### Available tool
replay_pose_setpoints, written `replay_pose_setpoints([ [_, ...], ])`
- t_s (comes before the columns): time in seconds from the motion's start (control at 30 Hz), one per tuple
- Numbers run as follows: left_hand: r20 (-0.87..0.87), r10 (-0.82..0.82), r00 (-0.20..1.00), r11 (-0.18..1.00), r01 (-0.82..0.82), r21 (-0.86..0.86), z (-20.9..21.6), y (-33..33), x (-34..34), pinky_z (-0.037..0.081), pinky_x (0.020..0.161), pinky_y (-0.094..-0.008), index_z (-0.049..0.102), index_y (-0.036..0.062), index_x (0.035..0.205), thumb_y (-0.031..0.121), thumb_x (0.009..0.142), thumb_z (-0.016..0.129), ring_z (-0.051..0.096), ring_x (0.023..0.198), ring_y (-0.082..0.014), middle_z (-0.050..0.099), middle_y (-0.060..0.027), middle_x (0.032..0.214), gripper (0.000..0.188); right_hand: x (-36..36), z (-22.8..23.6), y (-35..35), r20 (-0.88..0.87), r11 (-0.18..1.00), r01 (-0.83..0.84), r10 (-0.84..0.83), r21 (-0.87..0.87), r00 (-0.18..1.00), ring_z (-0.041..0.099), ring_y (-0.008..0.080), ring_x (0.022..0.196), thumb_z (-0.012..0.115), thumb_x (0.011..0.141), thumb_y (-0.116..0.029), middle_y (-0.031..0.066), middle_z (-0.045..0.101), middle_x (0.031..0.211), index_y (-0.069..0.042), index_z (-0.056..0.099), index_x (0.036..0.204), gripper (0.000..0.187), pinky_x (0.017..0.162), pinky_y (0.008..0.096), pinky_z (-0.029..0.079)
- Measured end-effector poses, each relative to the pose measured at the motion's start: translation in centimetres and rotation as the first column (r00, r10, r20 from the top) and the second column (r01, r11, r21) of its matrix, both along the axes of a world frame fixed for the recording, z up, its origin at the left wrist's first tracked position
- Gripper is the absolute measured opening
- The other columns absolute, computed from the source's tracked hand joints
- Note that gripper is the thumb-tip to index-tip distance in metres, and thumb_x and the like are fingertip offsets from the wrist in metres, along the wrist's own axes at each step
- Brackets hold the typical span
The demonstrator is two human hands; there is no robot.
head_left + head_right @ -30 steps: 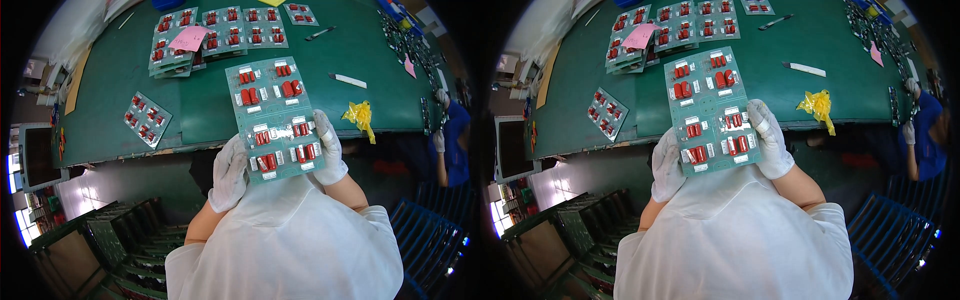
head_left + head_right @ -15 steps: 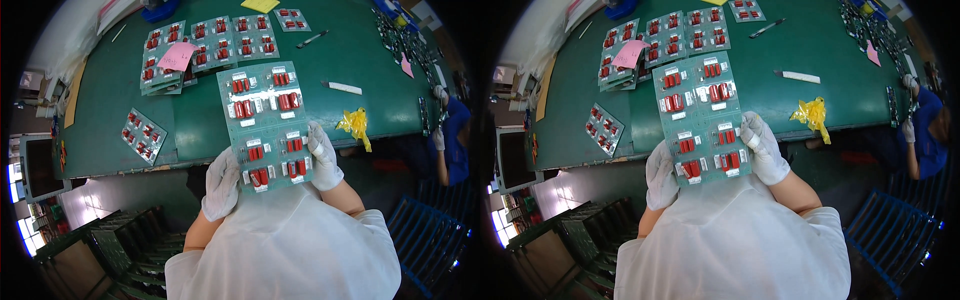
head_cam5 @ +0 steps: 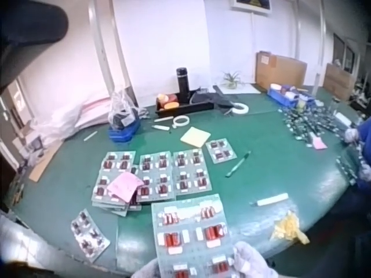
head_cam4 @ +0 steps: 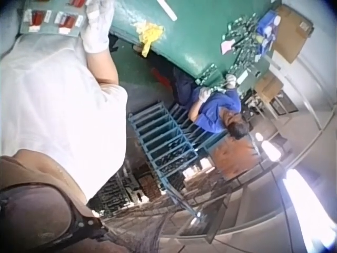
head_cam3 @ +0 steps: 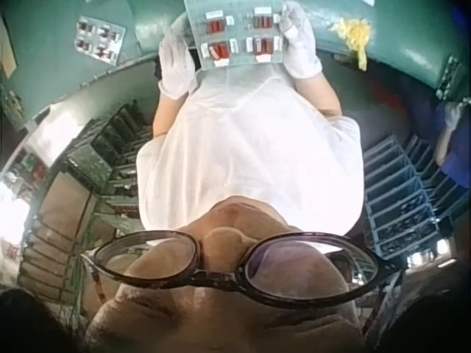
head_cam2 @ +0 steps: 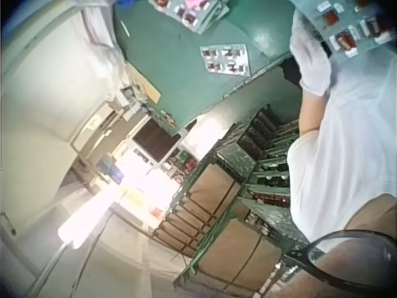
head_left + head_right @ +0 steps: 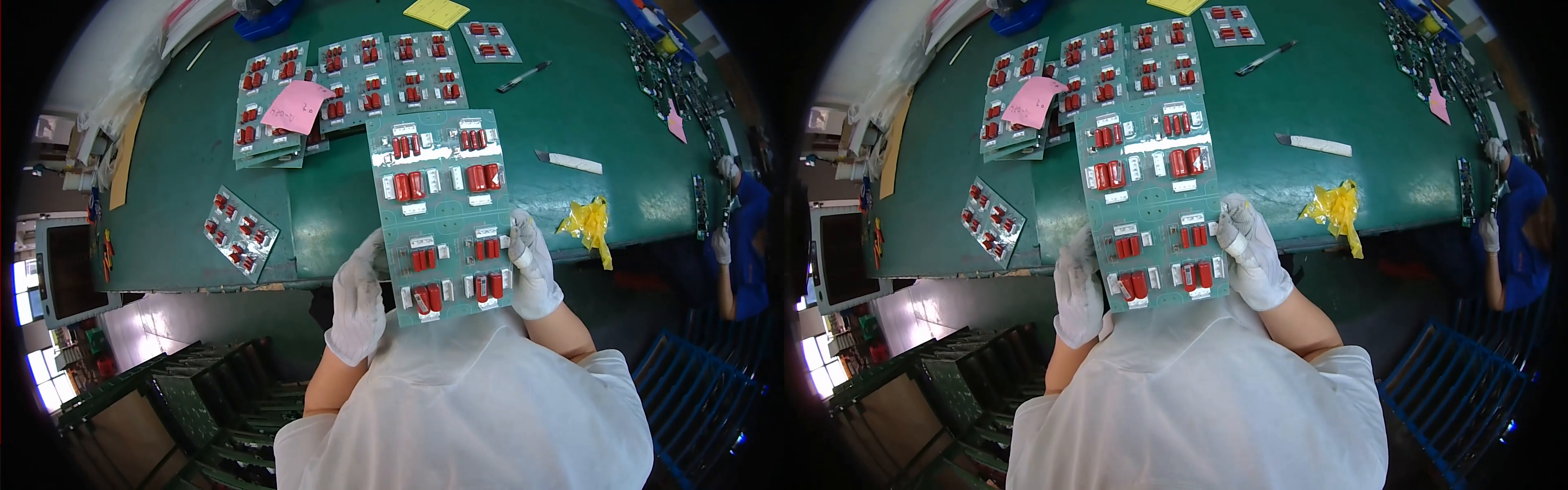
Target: The person prepares circuit boards with red components on an electronics assembly line.
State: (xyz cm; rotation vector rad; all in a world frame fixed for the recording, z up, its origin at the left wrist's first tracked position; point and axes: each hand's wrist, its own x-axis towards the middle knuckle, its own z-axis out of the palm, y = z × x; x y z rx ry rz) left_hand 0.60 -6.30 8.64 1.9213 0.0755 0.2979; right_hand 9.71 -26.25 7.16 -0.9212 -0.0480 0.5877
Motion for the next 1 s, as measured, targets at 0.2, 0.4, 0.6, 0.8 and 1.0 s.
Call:
replay_pose_setpoints([
  [0.2,0.07,0.232,0.97,0.971,-0.236,0.048,0.3,1.1,-0.6,0.038,0.096,-0.0367,0.038,-0.0058,0.129,0.02,0.078,0.052,0.047,0.116,-0.0322,0.048,-0.0251,0.123,0.058,0.1,-0.8,0.5,0.006,0.999,0.023,-0.023,-0.029,1.0,0.046,0.0063,0.09,0.053,0.089,-0.023,0.0001,0.05,0.098,-0.005,0.047,0.104,0.024,0.083,0.022,0.037],
  [0.4,0.234,-0.089,0.968,0.956,0.017,0.293,0.7,2.8,0.5,0.034,0.099,-0.0435,0.03,-0.0024,0.133,0.06,0.064,0.068,0.037,0.124,-0.0365,0.034,-0.0242,0.134,0.101,0.7,0.2,1.6,-0.132,1.0,-0.014,0.011,-0.022,0.991,0.05,0.0109,0.095,0.048,0.091,-0.024,0.0031,0.052,0.103,-0.005,0.046,0.108,0.026,0.087,0.0262,0.04],
  [0.6,0.3,-0.097,0.949,0.914,-0.034,0.404,0.8,2.9,2.5,0.031,0.1,-0.0463,0.024,0.0028,0.138,0.062,0.07,0.062,0.027,0.129,-0.042,0.023,-0.026,0.139,0.098,1.5,-1.1,1.7,-0.442,0.896,-0.1,0.308,0.433,0.843,0.053,0.0247,0.106,0.052,0.087,-0.021,0.014,0.049,0.119,-0.007,0.041,0.122,0.039,0.089,0.0394,0.046],
  [0.8,0.351,-0.116,0.929,0.945,-0.005,0.327,-1.0,1.6,3.6,0.03,0.102,-0.0456,0.028,0.0024,0.136,0.049,0.077,0.059,0.028,0.129,-0.0405,0.026,-0.0244,0.139,0.082,0.6,-0.4,2.3,-0.54,0.808,0.028,0.368,0.589,0.757,0.054,0.0213,0.104,0.047,0.09,-0.028,0.0084,0.053,0.117,-0.009,0.044,0.121,0.036,0.088,0.0372,0.047],
  [1.0,0.323,-0.023,0.946,0.992,-0.018,0.122,-1.0,0.3,3.1,0.032,0.101,-0.0418,0.03,0.0028,0.135,0.049,0.081,0.055,0.033,0.127,-0.0365,0.029,-0.023,0.139,0.076,0.7,1.2,2.6,-0.503,0.865,-0.046,0.334,0.5,0.797,0.055,0.0198,0.105,0.045,0.09,-0.042,0.0076,0.053,0.12,-0.009,0.045,0.122,0.046,0.091,0.035,0.045],
])
